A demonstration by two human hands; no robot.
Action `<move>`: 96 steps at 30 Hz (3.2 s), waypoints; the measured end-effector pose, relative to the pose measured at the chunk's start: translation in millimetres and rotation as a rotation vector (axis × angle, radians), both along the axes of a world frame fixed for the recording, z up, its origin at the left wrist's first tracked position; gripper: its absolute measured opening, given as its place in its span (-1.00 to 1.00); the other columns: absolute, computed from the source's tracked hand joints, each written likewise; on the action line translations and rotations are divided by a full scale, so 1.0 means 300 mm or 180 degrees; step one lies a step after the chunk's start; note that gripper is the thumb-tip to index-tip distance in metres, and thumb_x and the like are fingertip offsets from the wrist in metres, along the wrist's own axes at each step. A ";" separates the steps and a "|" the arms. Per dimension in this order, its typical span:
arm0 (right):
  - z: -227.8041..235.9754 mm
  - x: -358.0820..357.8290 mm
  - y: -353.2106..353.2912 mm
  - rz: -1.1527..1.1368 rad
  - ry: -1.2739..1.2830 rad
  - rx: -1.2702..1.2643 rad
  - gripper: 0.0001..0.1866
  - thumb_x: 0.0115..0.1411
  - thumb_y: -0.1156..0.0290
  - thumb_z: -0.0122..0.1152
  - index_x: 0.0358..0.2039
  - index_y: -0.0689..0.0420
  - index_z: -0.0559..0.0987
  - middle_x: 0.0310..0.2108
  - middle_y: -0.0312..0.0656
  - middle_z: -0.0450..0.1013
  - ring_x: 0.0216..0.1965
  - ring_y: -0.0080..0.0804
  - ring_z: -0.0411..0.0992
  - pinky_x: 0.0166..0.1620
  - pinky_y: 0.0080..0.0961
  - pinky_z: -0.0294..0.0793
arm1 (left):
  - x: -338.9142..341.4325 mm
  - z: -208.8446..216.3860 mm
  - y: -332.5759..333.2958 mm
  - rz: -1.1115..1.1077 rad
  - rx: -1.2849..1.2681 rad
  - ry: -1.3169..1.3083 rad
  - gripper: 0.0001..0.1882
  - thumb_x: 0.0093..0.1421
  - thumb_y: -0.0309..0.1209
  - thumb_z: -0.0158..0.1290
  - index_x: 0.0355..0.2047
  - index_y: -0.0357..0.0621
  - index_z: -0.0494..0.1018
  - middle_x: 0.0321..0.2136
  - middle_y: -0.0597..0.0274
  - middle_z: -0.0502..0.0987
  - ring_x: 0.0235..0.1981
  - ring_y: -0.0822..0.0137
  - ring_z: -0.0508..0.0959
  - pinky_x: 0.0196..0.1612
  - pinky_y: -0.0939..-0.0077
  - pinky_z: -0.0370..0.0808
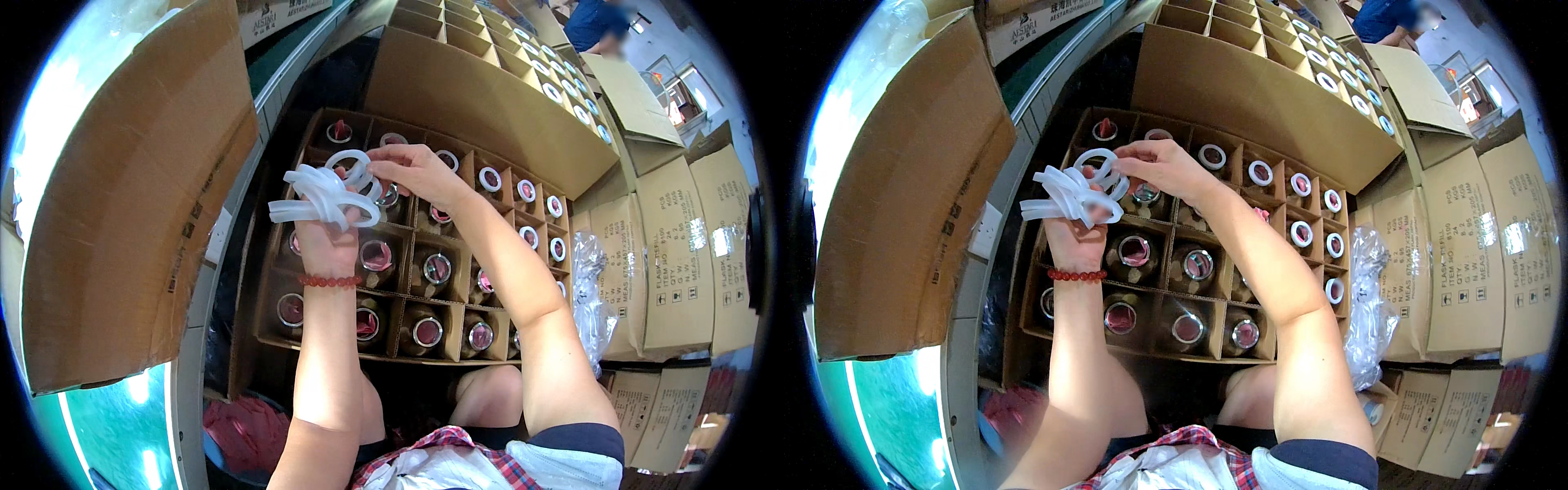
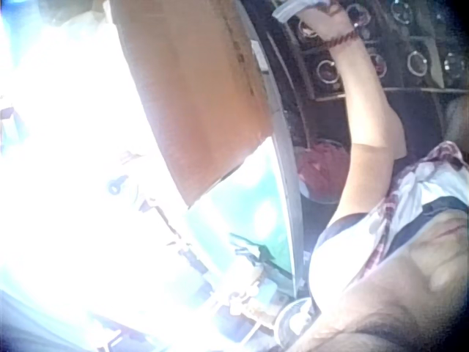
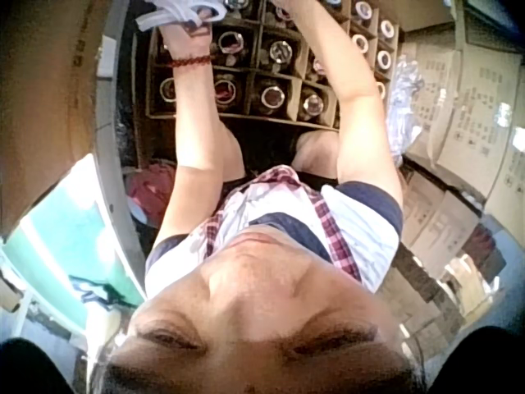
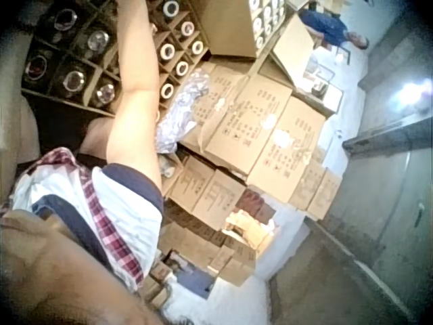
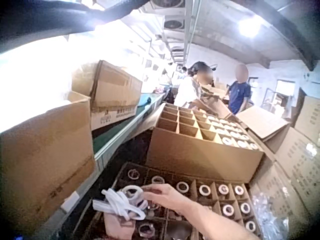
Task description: The person places pink paper pieces into small jars arranged in a cardboard tray, then places white plastic rings on top of each jar. The person also handles a large plastic container, opening and closing its lid, and places it into a plastic bag.
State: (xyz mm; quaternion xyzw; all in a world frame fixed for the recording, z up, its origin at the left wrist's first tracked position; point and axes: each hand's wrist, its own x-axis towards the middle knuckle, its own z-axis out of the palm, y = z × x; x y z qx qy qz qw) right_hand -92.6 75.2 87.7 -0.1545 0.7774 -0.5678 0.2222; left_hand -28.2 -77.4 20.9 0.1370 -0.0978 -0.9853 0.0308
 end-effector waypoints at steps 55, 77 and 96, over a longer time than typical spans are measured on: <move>-0.167 -0.174 0.141 -0.1262 0.3045 0.1479 -0.80 0.11 0.28 0.22 -0.35 0.13 0.63 -0.36 -0.10 0.43 -0.39 -0.16 0.45 -0.31 -0.37 0.43 | 0.087 0.082 0.140 -0.1049 -0.0110 0.1327 -0.67 0.14 -0.19 0.09 -0.24 -0.18 0.39 -0.51 0.11 0.50 -0.59 0.24 0.53 -0.61 0.46 0.47; -0.366 -0.360 -0.112 0.0570 0.3354 0.3111 -0.72 0.10 0.39 0.01 -0.18 0.03 0.58 -0.14 -0.11 0.44 -0.05 -0.15 0.37 -0.11 -0.26 0.44 | 0.125 0.142 0.084 -0.1446 0.0149 0.2397 -0.62 0.04 -0.27 0.21 -0.25 -0.31 0.40 -0.33 0.04 0.46 -0.55 0.29 0.55 -0.50 0.52 0.52; -0.316 -0.342 -0.219 0.0646 0.2708 0.3493 -0.53 0.08 0.47 -0.02 0.06 0.07 0.42 -0.02 0.08 0.34 -0.01 -0.08 0.37 -0.02 -0.21 0.39 | 0.102 0.109 0.072 -0.0972 0.0296 0.1785 -0.47 0.03 -0.17 0.19 -0.07 -0.22 0.36 -0.27 0.03 0.43 -0.55 0.30 0.50 -0.52 0.57 0.48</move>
